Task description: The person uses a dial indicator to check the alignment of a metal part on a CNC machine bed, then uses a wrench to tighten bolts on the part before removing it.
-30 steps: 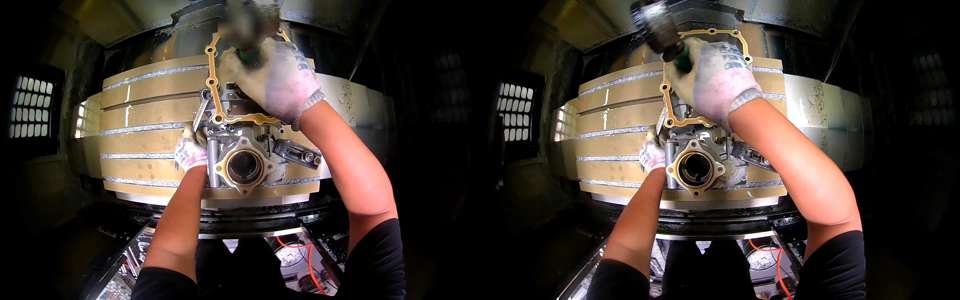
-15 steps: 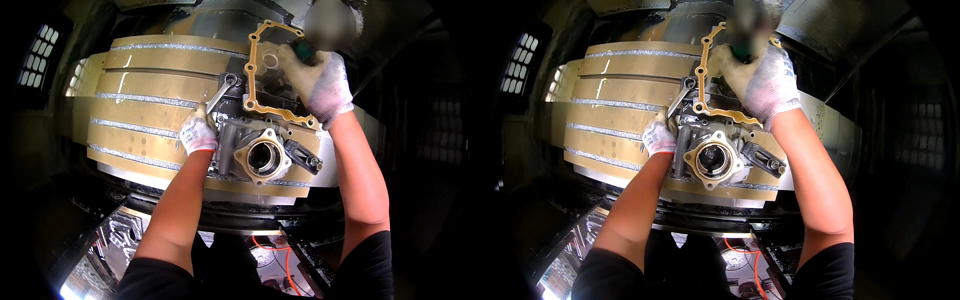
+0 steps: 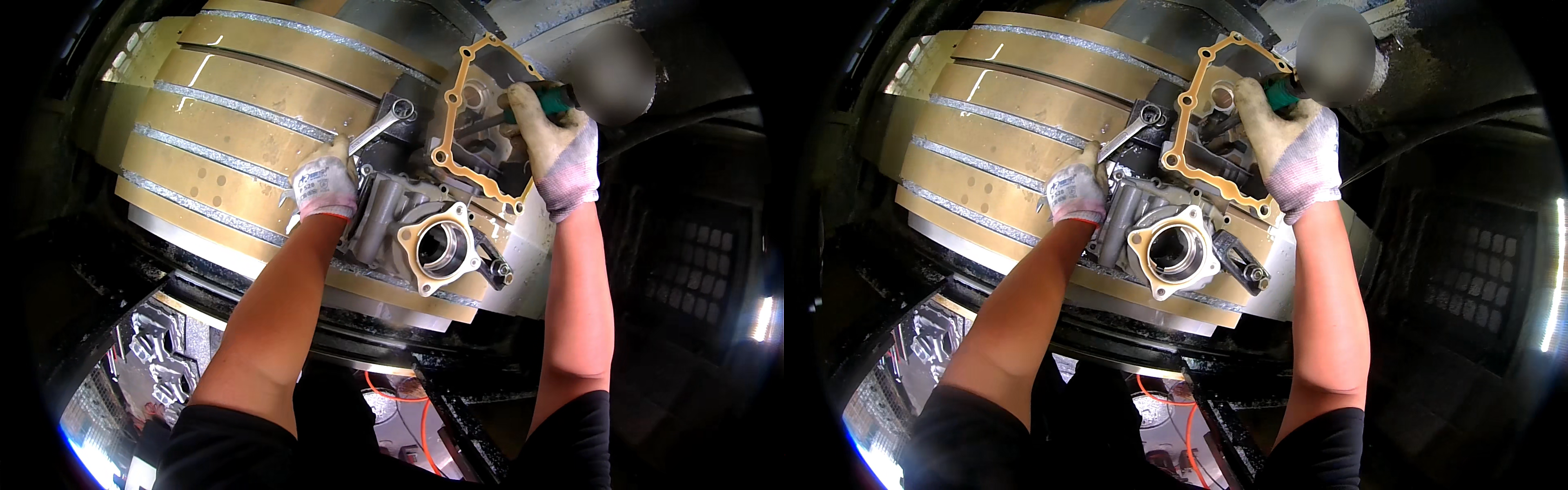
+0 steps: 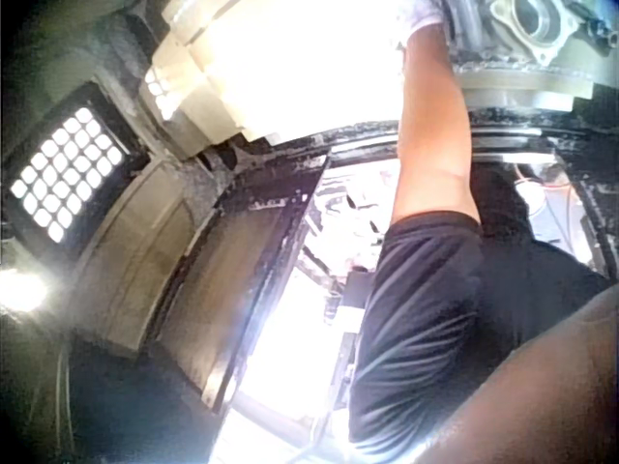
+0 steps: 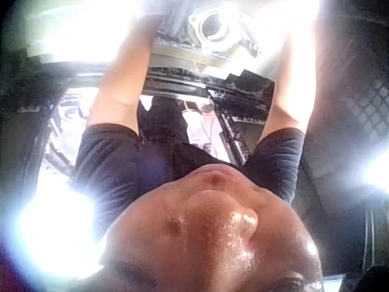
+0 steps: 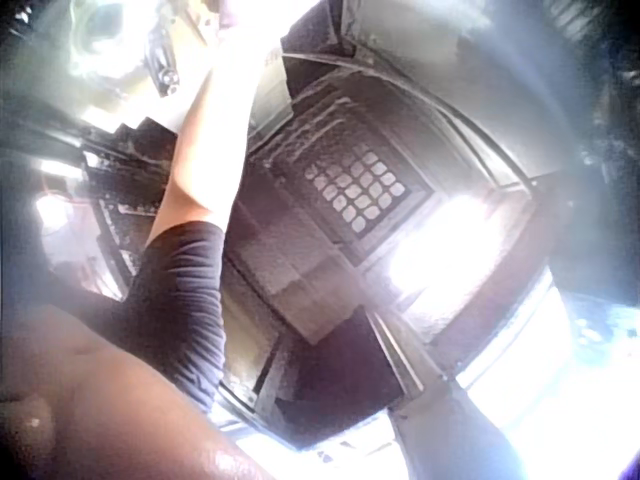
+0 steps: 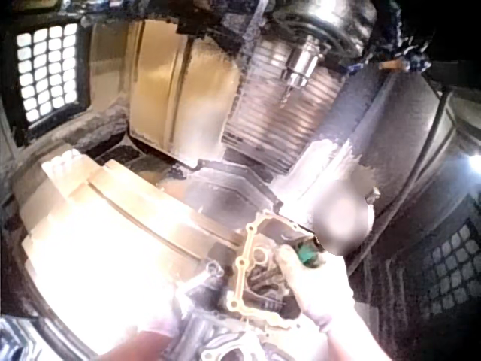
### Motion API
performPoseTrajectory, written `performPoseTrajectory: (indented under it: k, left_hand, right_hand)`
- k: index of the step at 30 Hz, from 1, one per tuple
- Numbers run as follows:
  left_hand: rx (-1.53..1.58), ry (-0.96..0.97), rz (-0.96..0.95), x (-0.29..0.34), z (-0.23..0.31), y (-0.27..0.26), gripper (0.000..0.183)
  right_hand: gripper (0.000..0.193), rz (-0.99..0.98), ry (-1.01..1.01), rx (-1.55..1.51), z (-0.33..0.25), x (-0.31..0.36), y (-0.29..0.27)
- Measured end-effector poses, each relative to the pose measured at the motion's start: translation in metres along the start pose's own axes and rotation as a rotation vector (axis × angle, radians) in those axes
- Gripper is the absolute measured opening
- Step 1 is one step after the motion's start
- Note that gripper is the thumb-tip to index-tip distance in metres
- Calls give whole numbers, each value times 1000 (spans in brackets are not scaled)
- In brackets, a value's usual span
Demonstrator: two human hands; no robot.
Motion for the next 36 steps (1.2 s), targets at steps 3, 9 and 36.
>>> performPoseTrajectory:
  k: [3,9,36]
  left_hand:
    - [-5,5,11,-1,-2,1,34]
    - [11,4,-1,-1,5,-4,28]
    - [-49,2,-14,0,3,-3,35]
  right_hand:
    - [31,29,-33,-87,4,-2,-2]
    - [30,-7,11,-55,8,-3,-7]
    - [31,32,41,-173,19,0,-8]
Point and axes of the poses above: each hand's wrist, its own x-axis away from the middle knuckle, its own y-axis out of the palm, z = x × y, the point moved 7 cm from there along -x, towards the middle knuckle, and after that the axes turned 3 degrees about -y, right-handed, at the moved point
